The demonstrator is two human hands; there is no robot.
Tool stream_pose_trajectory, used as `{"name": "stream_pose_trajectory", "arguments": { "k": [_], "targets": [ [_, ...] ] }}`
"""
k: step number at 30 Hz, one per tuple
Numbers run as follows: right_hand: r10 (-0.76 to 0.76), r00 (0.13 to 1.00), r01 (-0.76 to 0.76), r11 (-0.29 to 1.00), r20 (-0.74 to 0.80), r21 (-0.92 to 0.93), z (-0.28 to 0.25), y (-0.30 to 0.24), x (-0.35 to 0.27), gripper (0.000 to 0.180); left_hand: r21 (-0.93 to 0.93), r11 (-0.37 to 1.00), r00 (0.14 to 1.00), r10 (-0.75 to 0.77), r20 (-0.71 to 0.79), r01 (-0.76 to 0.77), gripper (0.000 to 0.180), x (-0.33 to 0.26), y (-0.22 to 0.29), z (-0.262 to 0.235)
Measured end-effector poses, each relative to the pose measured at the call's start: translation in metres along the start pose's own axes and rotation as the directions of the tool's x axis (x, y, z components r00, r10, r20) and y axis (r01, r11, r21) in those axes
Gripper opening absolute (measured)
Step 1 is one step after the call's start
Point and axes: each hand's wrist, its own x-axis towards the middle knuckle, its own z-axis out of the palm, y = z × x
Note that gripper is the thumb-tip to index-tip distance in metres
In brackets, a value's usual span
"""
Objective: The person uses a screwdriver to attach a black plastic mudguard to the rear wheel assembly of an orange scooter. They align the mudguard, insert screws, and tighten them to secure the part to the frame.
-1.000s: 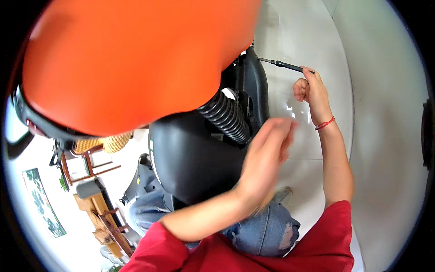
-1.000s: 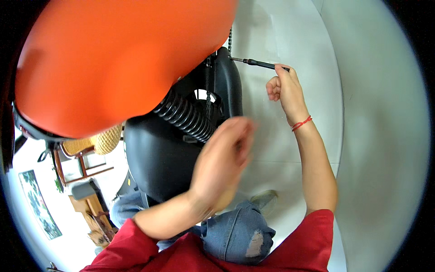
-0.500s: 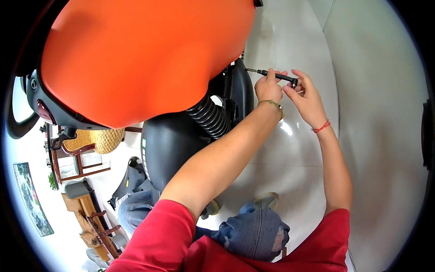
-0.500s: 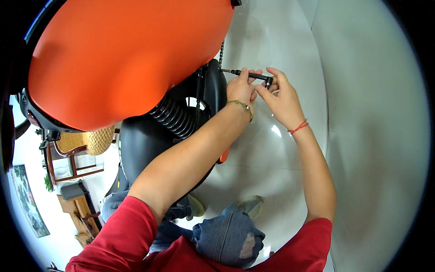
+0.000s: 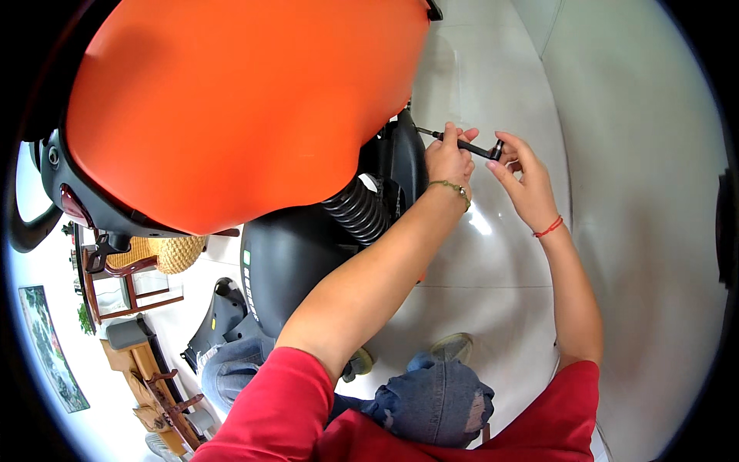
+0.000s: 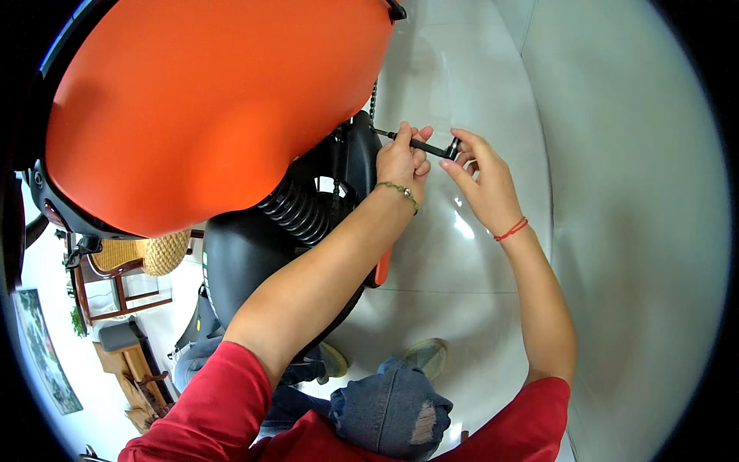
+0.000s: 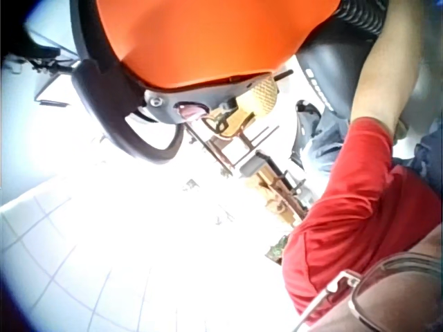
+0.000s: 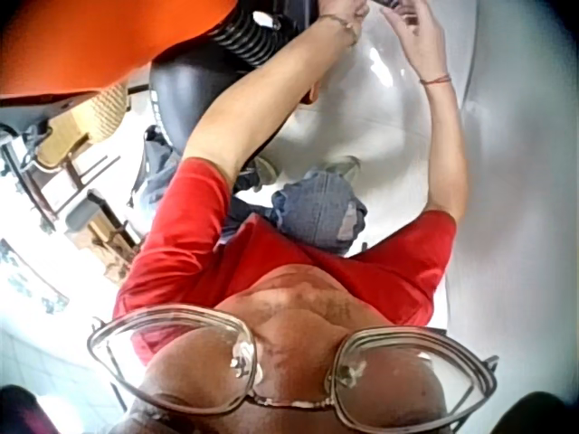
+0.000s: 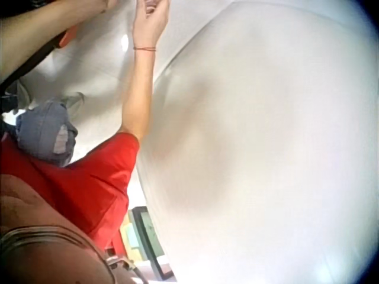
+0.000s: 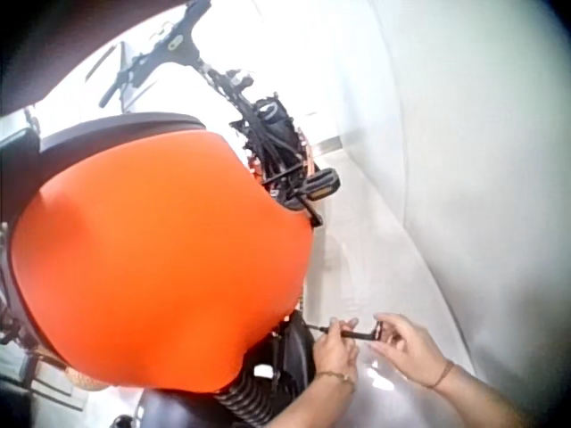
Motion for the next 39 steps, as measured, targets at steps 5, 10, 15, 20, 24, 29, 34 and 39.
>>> {"name": "stream_pose_trajectory", "arguments": {
  "k": [5,10,15,20,24,29,34,39],
  "targets": [
    [0.399,0.887,-0.352,0.91,0.23,-0.222,-0.015,-0.008,0.018,0.035,-0.106,0.994,0.999,-0.006,0.033,0.009,0.025,-0.002,0.001,0.005],
    [0.584,0.746,-0.587,0.803,0.318,-0.098,-0.017,-0.009,0.022,0.035,-0.026,1.0,1.0,0.003,-0.002,-0.003,0.027,-0.002,0.001,0.003],
    [-0.077,0.995,0.084,0.99,0.067,-0.11,-0.005,-0.025,0.003,0.049,0.014,1.0,0.997,0.027,-0.07,-0.026,0.027,-0.006,0.004,0.013],
    [0.626,0.656,-0.66,0.747,0.422,-0.083,-0.021,-0.018,0.032,0.031,-0.008,1.0,0.999,0.016,-0.031,-0.017,0.026,-0.007,0.005,0.01],
    [0.602,0.614,-0.728,0.681,0.51,0.073,-0.016,-0.002,0.021,0.03,-0.035,0.999,0.998,0.009,-0.067,-0.011,0.024,-0.004,0.004,0.009],
    [-0.055,0.992,0.084,0.956,0.112,-0.281,-0.008,-0.018,0.008,0.048,-0.035,0.999,0.995,0.019,-0.096,-0.023,0.023,-0.003,0.004,0.013],
    [0.674,0.652,-0.651,0.732,0.347,-0.2,-0.021,-0.007,0.027,0.036,-0.061,0.998,0.997,-0.039,-0.063,0.035,0.024,-0.006,-0.002,0.011],
    [0.072,0.997,-0.072,0.991,-0.001,-0.113,0.005,-0.009,0.01,0.052,-0.036,0.999,0.997,0.025,-0.071,-0.027,0.025,-0.001,0.0,0.013]
  ]
}}
